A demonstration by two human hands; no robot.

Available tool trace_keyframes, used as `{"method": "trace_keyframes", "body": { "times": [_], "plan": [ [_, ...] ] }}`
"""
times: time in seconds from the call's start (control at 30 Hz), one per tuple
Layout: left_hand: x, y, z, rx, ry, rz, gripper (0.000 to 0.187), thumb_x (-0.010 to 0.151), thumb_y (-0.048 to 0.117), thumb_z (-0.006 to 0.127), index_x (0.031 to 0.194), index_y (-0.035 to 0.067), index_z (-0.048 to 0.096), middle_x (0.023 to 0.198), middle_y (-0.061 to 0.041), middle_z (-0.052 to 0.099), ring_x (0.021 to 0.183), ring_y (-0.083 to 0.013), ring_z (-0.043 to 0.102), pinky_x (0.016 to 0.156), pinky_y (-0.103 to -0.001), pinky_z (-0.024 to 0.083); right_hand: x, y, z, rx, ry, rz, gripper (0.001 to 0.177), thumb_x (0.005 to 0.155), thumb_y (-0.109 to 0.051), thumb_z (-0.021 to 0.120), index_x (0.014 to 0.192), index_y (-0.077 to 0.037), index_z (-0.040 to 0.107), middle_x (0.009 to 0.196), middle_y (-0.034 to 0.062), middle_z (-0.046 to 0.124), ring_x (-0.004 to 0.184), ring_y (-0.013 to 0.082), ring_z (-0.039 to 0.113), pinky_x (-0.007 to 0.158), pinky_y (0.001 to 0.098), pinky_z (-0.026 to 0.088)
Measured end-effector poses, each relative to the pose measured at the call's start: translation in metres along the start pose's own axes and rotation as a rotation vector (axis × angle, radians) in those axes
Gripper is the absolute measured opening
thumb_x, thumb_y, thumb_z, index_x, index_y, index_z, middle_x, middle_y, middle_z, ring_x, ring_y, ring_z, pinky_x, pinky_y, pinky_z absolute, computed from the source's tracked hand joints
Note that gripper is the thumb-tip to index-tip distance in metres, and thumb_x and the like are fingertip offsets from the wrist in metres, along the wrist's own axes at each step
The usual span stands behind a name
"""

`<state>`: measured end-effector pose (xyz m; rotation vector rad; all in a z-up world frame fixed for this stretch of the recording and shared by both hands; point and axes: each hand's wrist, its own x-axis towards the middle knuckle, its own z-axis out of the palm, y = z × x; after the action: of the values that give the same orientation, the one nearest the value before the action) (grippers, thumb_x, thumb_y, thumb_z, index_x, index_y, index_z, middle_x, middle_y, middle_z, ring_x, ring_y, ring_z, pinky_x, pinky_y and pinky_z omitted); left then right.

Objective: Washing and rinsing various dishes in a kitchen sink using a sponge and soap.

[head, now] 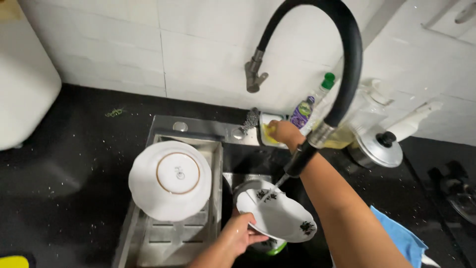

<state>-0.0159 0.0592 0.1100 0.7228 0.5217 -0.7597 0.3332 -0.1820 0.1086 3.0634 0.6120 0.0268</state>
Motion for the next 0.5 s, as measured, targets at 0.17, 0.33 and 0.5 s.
{"method": "trace_keyframes", "body": {
  "times": [0.17,0.33,0.5],
  "plan": [
    [0.016,-0.004,-0.012,-0.142,-0.050,0.025,0.077,0.075,0.003,0.053,0.146,0.016,0.027,0.134,-0.022,0.059,0.113,-0.0408,0.068,0.084,-0.053,0.063,0.017,-0.028,-0.028,0.068,-0.207,0.233,0.044,0.075,-0.025,0.078,0.119,-0.020,0.072,0.102,0.0136,0.078,0.097,0.0319,0.074,0.088,0.0424,0.058],
    [0.017,-0.009,-0.012,-0.143,-0.052,0.009,0.079,0.074,0.002,0.053,0.147,0.019,0.028,0.135,-0.020,0.059,0.113,-0.0405,0.068,0.084,-0.054,0.063,0.016,-0.017,-0.006,-0.033,-0.085,0.209,0.038,0.073,-0.017,0.076,0.111,-0.021,0.075,0.111,0.0126,0.075,0.105,0.0337,0.070,0.091,0.0435,0.055],
    [0.012,-0.007,-0.010,-0.068,-0.030,-0.013,0.080,0.074,0.004,0.053,0.148,0.024,0.031,0.135,-0.019,0.057,0.110,-0.0445,0.067,0.082,-0.052,0.063,-0.033,-0.071,-0.102,0.087,0.044,0.209,0.055,0.075,-0.004,0.070,0.126,-0.019,0.058,0.111,0.0184,0.071,0.107,0.0389,0.067,0.089,0.0475,0.054]
  ]
}}
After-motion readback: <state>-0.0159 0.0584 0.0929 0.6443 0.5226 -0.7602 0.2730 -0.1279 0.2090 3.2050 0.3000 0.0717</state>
